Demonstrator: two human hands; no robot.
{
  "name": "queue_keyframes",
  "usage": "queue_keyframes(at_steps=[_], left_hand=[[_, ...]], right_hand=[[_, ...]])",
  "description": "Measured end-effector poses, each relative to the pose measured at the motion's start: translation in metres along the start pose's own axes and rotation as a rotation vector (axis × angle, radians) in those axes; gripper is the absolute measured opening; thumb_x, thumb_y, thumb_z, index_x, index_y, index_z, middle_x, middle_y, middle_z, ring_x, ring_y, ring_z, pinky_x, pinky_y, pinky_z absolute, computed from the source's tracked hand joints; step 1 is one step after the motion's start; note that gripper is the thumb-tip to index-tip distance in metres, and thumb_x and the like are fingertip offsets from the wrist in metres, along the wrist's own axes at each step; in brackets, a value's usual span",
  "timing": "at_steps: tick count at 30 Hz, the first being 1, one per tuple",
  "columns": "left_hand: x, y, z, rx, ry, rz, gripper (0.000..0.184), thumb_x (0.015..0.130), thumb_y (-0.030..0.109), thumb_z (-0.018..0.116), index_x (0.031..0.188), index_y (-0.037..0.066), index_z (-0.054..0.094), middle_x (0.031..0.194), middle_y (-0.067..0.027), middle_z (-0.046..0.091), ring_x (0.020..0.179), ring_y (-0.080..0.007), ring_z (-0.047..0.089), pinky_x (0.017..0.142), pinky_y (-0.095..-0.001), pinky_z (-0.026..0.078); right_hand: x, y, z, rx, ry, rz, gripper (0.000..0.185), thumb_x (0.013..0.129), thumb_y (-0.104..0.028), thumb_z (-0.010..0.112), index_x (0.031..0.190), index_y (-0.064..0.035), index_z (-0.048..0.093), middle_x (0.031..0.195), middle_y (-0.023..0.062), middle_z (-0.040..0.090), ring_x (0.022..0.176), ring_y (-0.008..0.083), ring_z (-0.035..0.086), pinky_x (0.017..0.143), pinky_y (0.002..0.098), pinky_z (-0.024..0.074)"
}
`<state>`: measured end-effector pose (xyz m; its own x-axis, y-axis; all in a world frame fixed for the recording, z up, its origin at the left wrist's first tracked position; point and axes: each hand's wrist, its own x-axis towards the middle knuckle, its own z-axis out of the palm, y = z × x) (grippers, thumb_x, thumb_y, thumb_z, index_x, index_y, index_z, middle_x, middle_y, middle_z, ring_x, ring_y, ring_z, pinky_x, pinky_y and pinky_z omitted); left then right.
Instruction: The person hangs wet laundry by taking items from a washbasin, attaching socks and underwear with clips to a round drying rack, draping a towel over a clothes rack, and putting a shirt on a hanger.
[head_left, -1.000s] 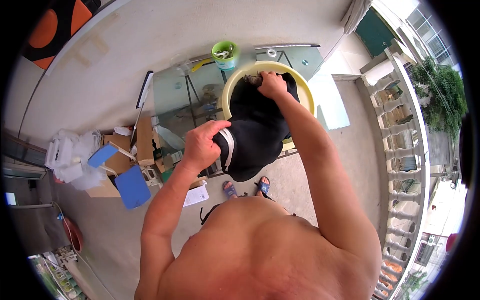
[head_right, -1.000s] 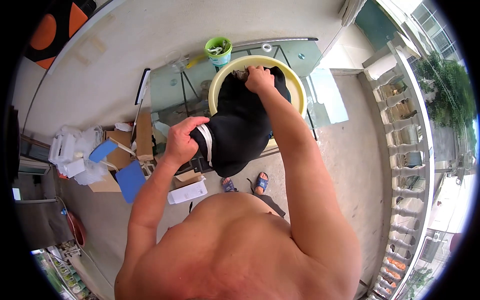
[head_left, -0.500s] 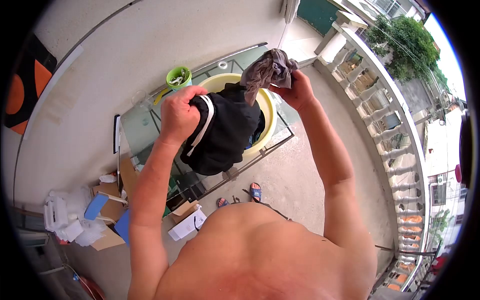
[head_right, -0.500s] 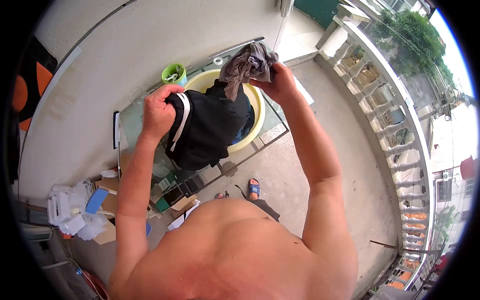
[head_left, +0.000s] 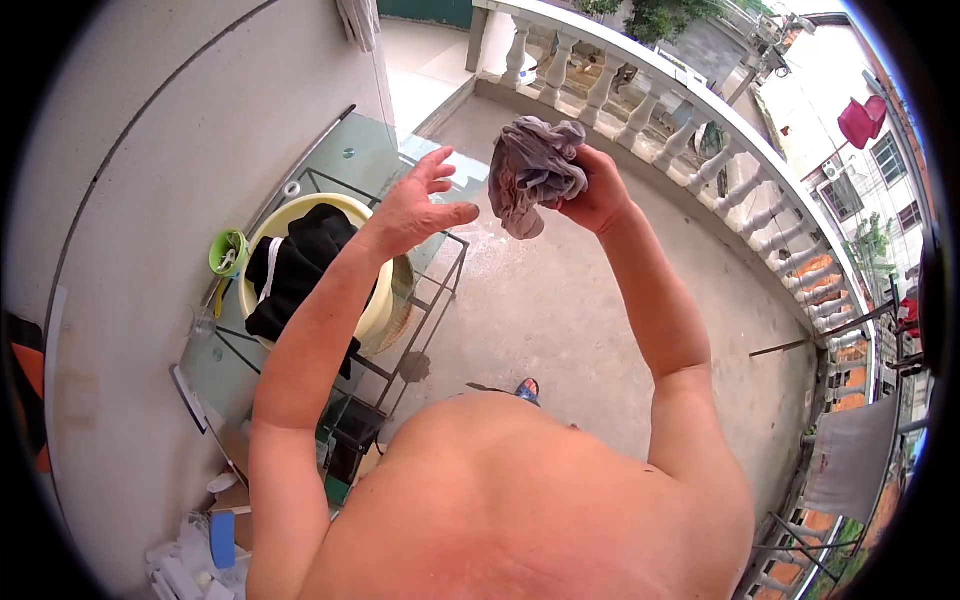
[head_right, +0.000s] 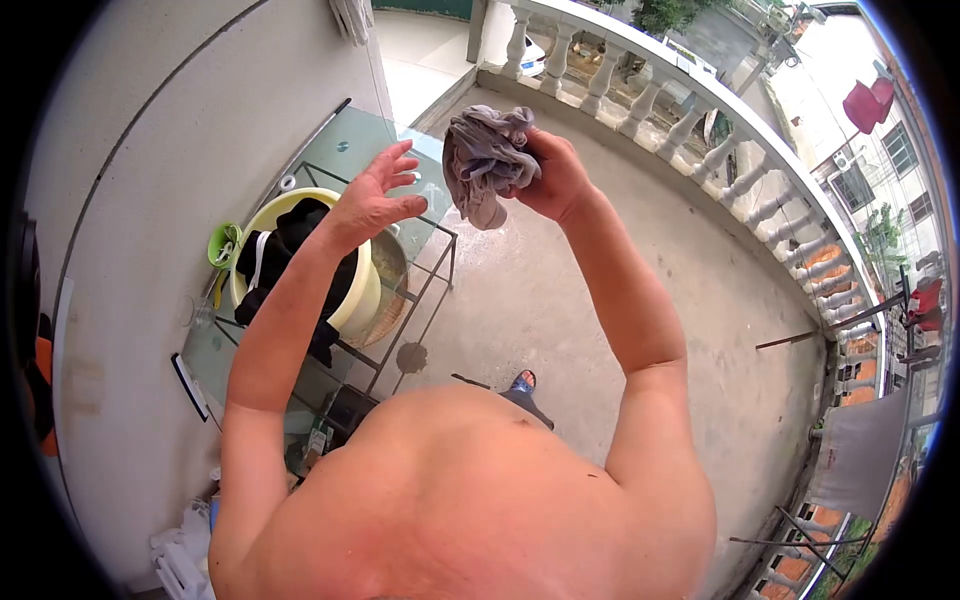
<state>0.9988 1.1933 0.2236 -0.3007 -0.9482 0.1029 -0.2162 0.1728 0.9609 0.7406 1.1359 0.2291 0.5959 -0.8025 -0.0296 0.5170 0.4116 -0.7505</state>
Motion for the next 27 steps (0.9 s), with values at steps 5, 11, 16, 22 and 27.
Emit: queue_keyframes(at_steps=[5, 11, 16, 22, 27], left_hand=[[0.071, 0.008, 0.084, -0.249, -0.048, -0.01, 0.014, 0.078, 0.005, 0.059, 0.089, 0.0, 0.066, 0.075, 0.0003, 0.061, 0.061, -0.0052, 0.051, 0.056, -0.021, 0.045], [0.157, 0.018, 0.108, -0.275, 0.004, 0.026, 0.01, 0.08, 0.003, 0.056, 0.088, 0.001, 0.061, 0.078, 0.0002, 0.059, 0.067, -0.0048, 0.051, 0.061, -0.0182, 0.043], [0.228, 0.057, 0.168, 0.472, 0.031, 0.186, 0.005, 0.076, 0.003, 0.061, 0.08, 0.001, 0.064, 0.069, 0.0001, 0.061, 0.06, -0.0051, 0.049, 0.055, -0.0206, 0.042], [0.3, 0.059, 0.211, 0.243, -0.238, 0.222, 0.005, 0.077, 0.005, 0.064, 0.082, 0.003, 0.064, 0.072, -0.0021, 0.063, 0.061, -0.0097, 0.055, 0.06, -0.0237, 0.046], [0.355, 0.076, 0.25, -0.362, -0.566, 0.036, 0.01, 0.078, 0.006, 0.061, 0.087, 0.004, 0.061, 0.081, -0.0038, 0.062, 0.073, -0.0127, 0.06, 0.068, -0.0281, 0.05]], right_hand=[[-0.045, -0.076, -0.028, -0.799, 0.269, -0.131, 0.03, 0.095, -0.027, 0.04, 0.102, -0.001, 0.053, 0.079, 0.0076, 0.06, 0.057, 0.0127, 0.059, 0.043, 0.0239, 0.0507], [-0.126, -0.162, -0.128, -0.487, 0.851, -0.514, 0.024, 0.093, -0.027, 0.044, 0.095, -0.0065, 0.056, 0.077, 0.0034, 0.057, 0.056, 0.0123, 0.055, 0.044, 0.0256, 0.0492], [-0.192, -0.209, -0.177, -0.325, 1.013, -0.674, 0.021, 0.092, -0.025, 0.047, 0.097, -0.0076, 0.056, 0.081, 0.0018, 0.056, 0.064, 0.012, 0.054, 0.052, 0.0282, 0.0489], [-0.246, -0.228, -0.2, -0.512, 1.272, -0.705, 0.021, 0.091, -0.028, 0.046, 0.097, -0.0112, 0.058, 0.082, -0.0003, 0.059, 0.069, 0.0108, 0.055, 0.056, 0.0305, 0.0471], [-0.279, -0.242, -0.223, -0.672, 1.546, -0.751, 0.022, 0.087, -0.028, 0.053, 0.089, -0.0081, 0.061, 0.078, -0.0006, 0.06, 0.064, 0.0104, 0.053, 0.057, 0.0263, 0.0446]])
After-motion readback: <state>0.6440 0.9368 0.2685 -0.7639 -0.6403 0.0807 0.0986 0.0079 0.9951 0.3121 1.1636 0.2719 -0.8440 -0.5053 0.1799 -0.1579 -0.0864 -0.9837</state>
